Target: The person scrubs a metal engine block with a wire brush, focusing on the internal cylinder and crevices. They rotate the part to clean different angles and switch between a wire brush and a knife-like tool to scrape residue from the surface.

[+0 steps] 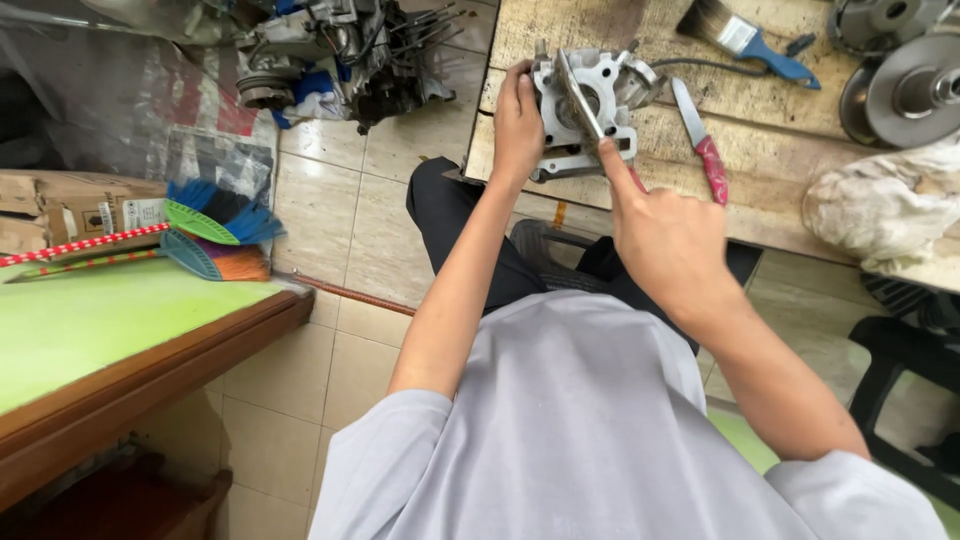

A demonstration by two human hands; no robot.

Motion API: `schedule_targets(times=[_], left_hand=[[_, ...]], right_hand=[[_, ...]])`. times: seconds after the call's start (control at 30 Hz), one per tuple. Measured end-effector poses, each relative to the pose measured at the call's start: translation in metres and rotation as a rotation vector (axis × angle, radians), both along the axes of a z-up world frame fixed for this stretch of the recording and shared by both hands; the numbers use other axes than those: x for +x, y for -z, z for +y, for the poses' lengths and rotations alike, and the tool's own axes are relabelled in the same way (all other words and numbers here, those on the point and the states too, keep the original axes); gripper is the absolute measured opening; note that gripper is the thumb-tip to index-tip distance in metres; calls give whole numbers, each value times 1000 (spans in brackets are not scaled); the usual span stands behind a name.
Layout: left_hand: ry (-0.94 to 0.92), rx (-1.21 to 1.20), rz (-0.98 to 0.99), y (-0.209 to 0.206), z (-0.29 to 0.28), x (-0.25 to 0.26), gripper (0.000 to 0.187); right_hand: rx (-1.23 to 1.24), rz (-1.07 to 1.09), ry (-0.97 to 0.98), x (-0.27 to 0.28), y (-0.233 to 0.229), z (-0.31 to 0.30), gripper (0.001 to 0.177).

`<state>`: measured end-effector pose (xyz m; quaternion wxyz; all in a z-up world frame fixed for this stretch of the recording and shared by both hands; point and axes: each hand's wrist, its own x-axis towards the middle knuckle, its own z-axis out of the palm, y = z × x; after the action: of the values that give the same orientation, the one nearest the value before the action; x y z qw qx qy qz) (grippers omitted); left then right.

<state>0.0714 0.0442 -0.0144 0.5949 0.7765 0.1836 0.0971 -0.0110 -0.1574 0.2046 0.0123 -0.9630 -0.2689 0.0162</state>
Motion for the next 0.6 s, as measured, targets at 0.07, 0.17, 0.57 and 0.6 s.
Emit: schedule_targets(times=[0.07, 0.17, 0.57, 0.6], left_hand=[[-2, -64, 54, -6, 4, 3, 47], [-11, 27, -25, 17, 1, 3, 47], [-14, -28, -25, 18, 1, 2, 48], [-10, -29, -16, 16, 1, 1, 48]], right_hand=[[-68, 127, 34, -7, -34, -8, 49], [-69, 191, 39, -1, -27, -11, 50], [-107, 191, -17, 8, -25, -5, 55], [-107, 199, -13, 7, -14, -6, 55]])
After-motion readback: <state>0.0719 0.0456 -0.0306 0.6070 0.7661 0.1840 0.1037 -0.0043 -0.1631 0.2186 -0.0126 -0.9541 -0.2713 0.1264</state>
